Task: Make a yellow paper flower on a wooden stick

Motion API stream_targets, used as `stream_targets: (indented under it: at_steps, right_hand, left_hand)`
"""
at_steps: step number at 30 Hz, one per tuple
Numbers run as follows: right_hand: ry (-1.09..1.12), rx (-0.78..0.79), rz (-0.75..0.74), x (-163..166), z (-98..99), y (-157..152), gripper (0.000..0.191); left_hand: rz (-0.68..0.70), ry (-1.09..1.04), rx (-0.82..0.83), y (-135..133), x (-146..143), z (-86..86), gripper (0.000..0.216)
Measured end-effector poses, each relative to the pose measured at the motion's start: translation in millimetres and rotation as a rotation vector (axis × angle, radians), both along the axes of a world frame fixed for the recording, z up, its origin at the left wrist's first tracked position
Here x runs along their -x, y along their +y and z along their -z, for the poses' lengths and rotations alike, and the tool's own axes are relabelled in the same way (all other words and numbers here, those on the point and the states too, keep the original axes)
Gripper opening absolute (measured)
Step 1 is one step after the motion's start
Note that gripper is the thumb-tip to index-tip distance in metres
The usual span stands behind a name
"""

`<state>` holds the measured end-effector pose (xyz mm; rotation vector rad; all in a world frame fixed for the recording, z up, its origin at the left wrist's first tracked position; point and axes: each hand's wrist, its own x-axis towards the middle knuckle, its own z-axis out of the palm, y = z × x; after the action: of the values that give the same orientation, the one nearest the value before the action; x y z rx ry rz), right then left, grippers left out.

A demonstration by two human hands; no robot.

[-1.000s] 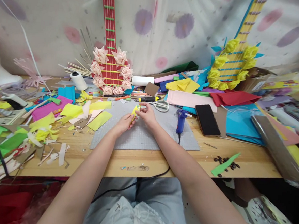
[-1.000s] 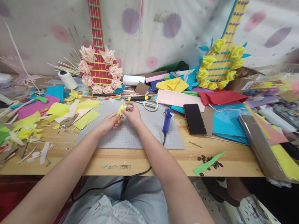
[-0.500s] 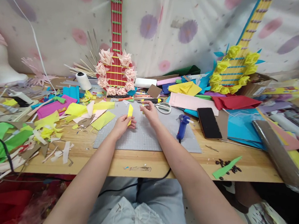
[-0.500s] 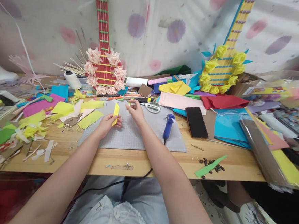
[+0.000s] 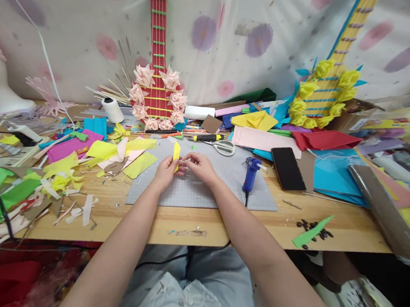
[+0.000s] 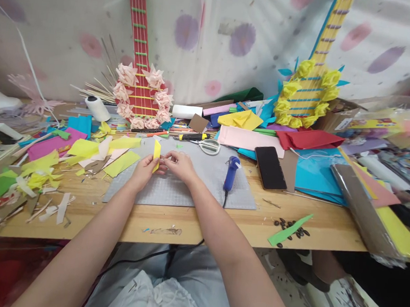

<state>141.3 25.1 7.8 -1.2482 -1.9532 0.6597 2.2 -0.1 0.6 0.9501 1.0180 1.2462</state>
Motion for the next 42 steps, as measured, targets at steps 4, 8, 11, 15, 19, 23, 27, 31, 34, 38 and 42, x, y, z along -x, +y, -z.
stream_targets:
  at_steps: [4, 8, 11, 15, 19, 23, 27, 31, 34, 38, 42]
  right_hand:
    - [-0.022, -0.031, 0.03, -1, -1.8, -2, 0.018]
    - [-0.084, -0.118, 0.079, 1, -2.8, -5, 0.015]
    - [-0.136, -0.155, 0.083, 2, -2.8, -5, 0.015]
    - [-0.159, -0.173, 0.092, 3, -1.8, -3, 0.014]
    - [-0.159, -0.185, 0.099, 4, -1.1, -1, 0.014]
    - [-0.19, -0.181, 0.096, 5, -2.4, 0, 0.015]
    - [-0.206, -0.183, 0.098, 5, -4.1, 0, 0.014]
    - [-0.208, -0.183, 0.097, 4, -4.5, 0, 0.015]
    - [-0.206, -0.194, 0.09, 4, -3.9, 1, 0.015]
    - [-0.21, -0.21, 0.085, 3, -2.6, 2, 0.015]
    - [-0.213, -0.212, 0.083, 2, -2.5, 2, 0.015]
  left_hand:
    - [-0.008, 0.059, -0.021, 0, -2, 1.2, 0.011]
    - [-0.007, 0.095, -0.026, 1, -4, 3.2, 0.01]
    - [0.003, 0.107, -0.036, 2, -4, 4.1, 0.01]
    - [0.017, 0.139, -0.043, 2, -4, 5.3, 0.009]
    - [0.029, 0.165, -0.062, 3, -4, 7.7, 0.014]
    - [0.026, 0.173, -0.078, 3, -4, 9.7, 0.018]
    - [0.031, 0.171, -0.081, 4, -3, 10.2, 0.017]
    - [0.042, 0.175, -0.082, 3, -3, 9.9, 0.017]
    - [0.043, 0.183, -0.085, 3, -3, 10.5, 0.019]
    - [0.052, 0.191, -0.098, 4, -3, 12.9, 0.022]
    - [0.058, 0.2, -0.111, 4, -2, 15.1, 0.024]
